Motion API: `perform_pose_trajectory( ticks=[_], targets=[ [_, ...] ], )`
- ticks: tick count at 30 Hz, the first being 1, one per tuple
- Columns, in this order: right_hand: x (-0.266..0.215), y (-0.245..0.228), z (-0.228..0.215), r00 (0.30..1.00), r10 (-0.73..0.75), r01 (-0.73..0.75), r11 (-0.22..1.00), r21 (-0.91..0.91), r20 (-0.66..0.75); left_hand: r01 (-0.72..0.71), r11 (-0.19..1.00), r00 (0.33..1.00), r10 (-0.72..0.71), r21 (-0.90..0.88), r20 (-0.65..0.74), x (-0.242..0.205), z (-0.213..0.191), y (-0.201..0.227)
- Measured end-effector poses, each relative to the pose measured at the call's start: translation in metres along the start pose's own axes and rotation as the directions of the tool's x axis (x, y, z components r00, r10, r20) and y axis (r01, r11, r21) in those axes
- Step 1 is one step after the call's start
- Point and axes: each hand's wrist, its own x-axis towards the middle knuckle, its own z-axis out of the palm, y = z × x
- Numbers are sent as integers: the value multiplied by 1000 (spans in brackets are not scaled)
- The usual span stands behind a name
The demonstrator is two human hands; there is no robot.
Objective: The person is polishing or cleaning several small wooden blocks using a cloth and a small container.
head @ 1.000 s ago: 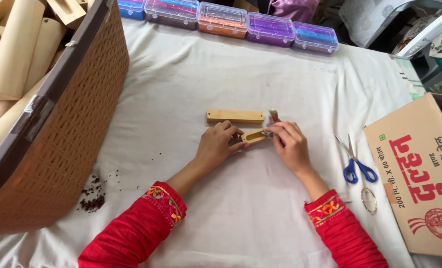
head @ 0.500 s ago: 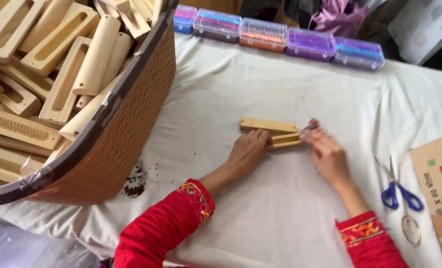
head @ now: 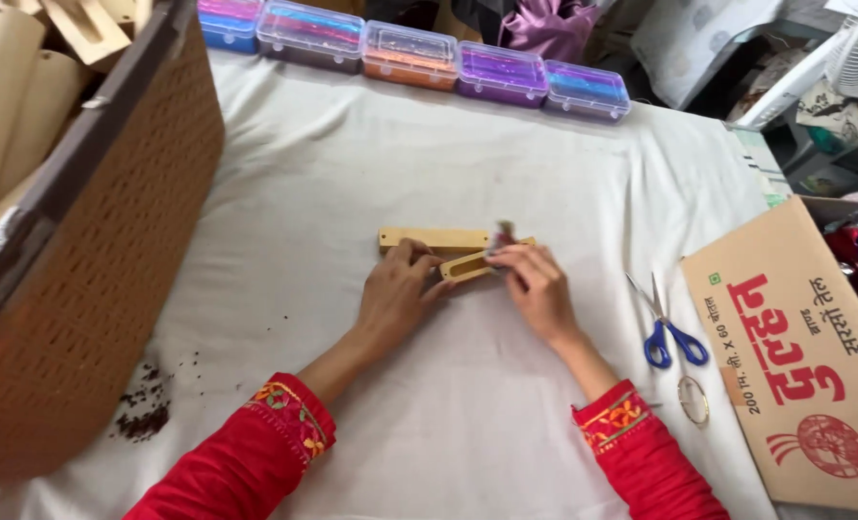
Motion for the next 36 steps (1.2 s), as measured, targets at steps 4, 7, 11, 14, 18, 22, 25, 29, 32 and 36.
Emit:
perform_pose_trajectory(
  ticks=[4,7,11,14,18,22,25,29,32,36],
  targets=[
    [5,-48,-3,985,-158,166,975,144,-63,-94,996,994,94,2,-50,-7,-2,1],
    [11,-44,-10,950,-310,311,943,121,-27,-108,992,994,107,63,26,-6,6,-7],
    [10,-2,-13,981,-185,178,978,107,52,-88,995,996,87,-52,-22,-3,1,-4],
    [5,2,-12,995,-98,99,994,43,-6,-96,993,995,95,-65,-24,-3,-1,-2],
    [6,-39,-5,984,-179,179,980,86,-3,-75,996,997,76,-50,23,-4,1,-3],
    [11,-38,-12,967,-256,251,949,194,1,-94,996,996,94,0,8,-3,1,-2],
    [2,7,-10,993,-116,115,981,156,-1,-56,996,998,56,-68,3,-4,-6,2],
    [0,13,-19,995,-13,10,999,-32,-98,-61,996,998,63,-63,31,-6,-7,4],
    [0,-12,-14,982,-157,145,983,-111,-109,-180,982,984,180,-51,-7,-6,-8,10],
    [3,-35,-8,957,-288,289,957,29,-43,-281,956,959,282,-80,4,-3,-20,15]
  ],
)
